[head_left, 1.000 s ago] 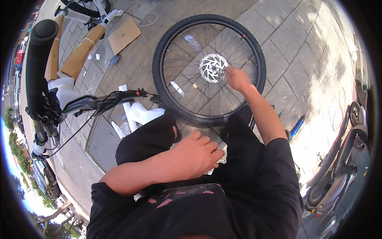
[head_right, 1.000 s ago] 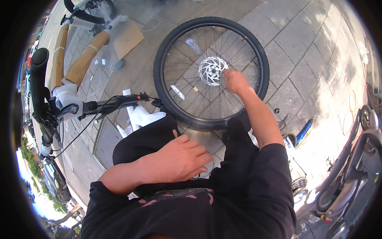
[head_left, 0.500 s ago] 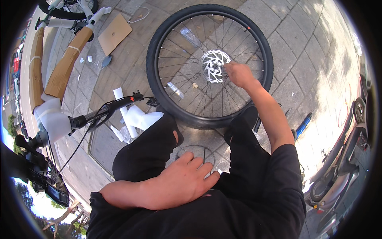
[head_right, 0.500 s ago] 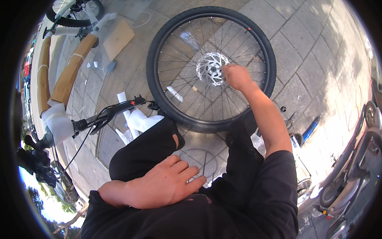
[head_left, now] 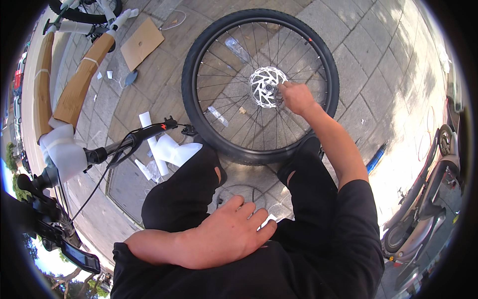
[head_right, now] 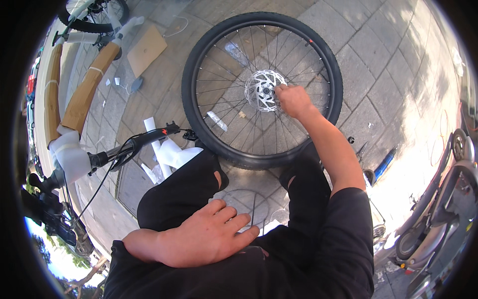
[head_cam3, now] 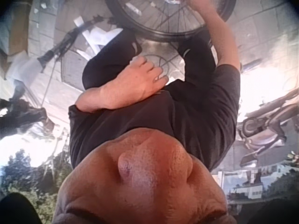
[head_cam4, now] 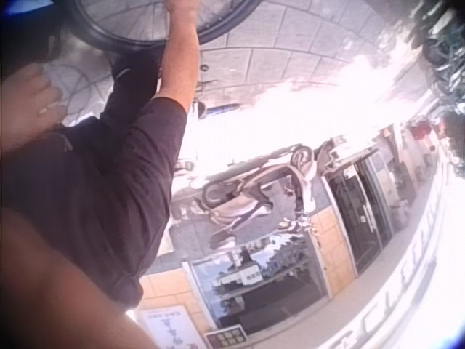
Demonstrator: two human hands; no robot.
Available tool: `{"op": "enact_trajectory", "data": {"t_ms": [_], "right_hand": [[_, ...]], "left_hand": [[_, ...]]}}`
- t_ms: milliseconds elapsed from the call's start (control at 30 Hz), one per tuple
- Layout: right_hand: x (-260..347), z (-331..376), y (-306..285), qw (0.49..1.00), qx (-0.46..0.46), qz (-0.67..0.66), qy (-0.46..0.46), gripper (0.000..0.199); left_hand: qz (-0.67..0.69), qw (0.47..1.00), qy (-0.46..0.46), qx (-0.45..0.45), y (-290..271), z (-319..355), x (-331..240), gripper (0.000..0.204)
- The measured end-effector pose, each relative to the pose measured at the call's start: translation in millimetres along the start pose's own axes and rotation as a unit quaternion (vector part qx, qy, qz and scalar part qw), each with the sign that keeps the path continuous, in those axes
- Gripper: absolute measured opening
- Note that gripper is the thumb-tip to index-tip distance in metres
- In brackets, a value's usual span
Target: The person assembles a bicycle wheel by hand, attaching a disc brake rotor to the hub and tightening the bolts. The person then picks up the wheel and briefly handles the bicycle frame.
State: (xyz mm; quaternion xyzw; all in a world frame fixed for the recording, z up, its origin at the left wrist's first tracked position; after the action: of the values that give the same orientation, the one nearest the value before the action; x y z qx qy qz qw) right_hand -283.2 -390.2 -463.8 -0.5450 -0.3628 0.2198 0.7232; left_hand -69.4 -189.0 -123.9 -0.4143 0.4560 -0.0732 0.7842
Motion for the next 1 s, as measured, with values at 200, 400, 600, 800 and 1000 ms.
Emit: {"op": "enact_trajectory", "data": {"t_ms": [200,400,600,800,1000], "right_hand": [[2,0,1,1.000,0.020,0.001,0.023,0.034],[10,4,5,0.999,-0.001,0.028,0.039,0.026],[35,5,8,0.981,-0.043,0.022,0.188,0.021],[38,3,33,0.938,-0.173,-0.106,0.283,0.034],[58,-10,50,0.828,-0.181,-0.213,0.486,0.046]], "left_hand": [[-0.039,0.999,-0.004,-0.008,-1,0,2,0.026],[-0.046,0.998,-0.022,0.031,-3,-1,2,0.037],[-0.067,0.997,-0.044,0.017,2,-1,12,0.034],[-0.037,0.998,-0.055,0.017,-2,2,20,0.033],[-0.018,0.998,-0.061,0.016,-3,10,24,0.032]]}}
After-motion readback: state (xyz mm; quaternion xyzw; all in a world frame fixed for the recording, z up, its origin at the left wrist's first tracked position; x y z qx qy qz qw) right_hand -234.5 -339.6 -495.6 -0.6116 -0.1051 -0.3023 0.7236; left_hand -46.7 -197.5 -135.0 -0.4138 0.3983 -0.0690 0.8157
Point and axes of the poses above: each hand's wrist, its own z-axis away from the middle knuckle, its own y-axis out of the palm, x = y × z, the point moved 3 cm from there along -z, towards the middle knuckle, and after that the axes turned 7 degrees about -y, right-handed, at the moved point
